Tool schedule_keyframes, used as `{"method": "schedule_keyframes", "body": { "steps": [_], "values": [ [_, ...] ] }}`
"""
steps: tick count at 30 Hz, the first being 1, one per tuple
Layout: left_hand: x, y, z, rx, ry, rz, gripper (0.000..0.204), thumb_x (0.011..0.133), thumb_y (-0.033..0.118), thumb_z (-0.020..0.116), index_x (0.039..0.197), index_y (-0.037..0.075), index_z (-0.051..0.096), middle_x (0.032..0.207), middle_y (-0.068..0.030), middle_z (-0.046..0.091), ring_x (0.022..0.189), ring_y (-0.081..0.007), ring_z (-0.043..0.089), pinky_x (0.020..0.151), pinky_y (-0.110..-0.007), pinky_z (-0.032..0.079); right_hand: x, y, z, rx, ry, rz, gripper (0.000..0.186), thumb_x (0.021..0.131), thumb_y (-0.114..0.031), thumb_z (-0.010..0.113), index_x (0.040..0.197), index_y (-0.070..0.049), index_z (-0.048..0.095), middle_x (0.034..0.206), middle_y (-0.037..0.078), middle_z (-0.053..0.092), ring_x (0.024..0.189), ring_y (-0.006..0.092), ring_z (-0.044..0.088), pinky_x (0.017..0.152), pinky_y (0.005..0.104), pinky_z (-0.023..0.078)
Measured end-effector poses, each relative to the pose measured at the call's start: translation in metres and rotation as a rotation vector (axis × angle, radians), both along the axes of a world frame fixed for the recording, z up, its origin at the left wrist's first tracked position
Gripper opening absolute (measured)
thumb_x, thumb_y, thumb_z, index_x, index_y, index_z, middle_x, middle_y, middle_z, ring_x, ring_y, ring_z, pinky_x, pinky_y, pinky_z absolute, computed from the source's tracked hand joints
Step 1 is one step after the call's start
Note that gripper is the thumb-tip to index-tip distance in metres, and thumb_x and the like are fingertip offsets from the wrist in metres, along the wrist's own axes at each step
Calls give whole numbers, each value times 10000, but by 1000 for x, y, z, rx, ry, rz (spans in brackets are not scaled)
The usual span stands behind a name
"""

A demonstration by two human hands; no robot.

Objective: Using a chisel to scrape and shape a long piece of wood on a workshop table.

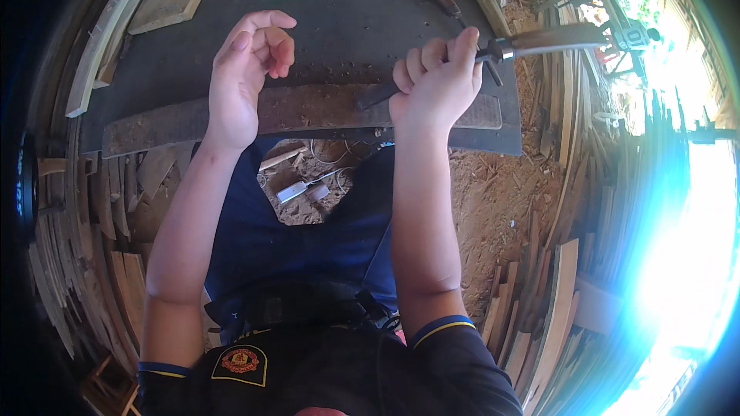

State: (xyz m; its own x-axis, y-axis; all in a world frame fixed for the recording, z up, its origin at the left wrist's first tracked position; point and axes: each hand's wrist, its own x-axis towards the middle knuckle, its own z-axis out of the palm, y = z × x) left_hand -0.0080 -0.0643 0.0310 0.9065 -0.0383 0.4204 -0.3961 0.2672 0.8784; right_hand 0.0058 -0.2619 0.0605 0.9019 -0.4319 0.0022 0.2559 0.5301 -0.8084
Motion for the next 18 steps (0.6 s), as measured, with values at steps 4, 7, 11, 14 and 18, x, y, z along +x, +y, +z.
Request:
{"method": "schedule_keyframes", "body": {
  "steps": [4,7,11,14,18],
  "values": [
    [-2,0,0,1,5,32,426,1048,385,407,1124,25,621,803,-31,576,740,-96,487,706,-255,385,3,-13,0,1,-1,56,411,1076,-381,490,763,-154,352,573,-42,280,450,78,193,407,268,136],
    [-1,-9,1,-9,3,33,428,1049,385,405,1120,21,620,799,-30,576,737,-93,484,702,-252,383,13,-52,-9,44,15,-76,418,1076,-387,489,761,-151,349,574,-42,278,453,81,192,408,270,133],
    [1,-5,-1,16,-8,11,438,1052,389,401,1117,15,620,795,-26,577,732,-90,484,694,-252,382,3,-7,-5,96,38,-58,405,1070,-383,503,775,-148,355,574,-37,276,451,91,196,408,271,137],
    [-1,1,-1,30,-13,37,450,1054,397,395,1124,15,622,795,-24,579,725,-91,485,692,-252,380,1,-4,-1,52,-23,46,401,1069,-380,505,775,-154,353,577,-38,279,451,88,197,409,273,141],
    [-1,-3,-1,14,-3,42,443,1054,397,400,1130,21,620,796,-25,579,732,-91,485,696,-255,381,6,-32,-7,53,44,15,413,1070,-391,490,762,-173,323,588,-57,257,459,78,188,412,274,144]
  ]
}}
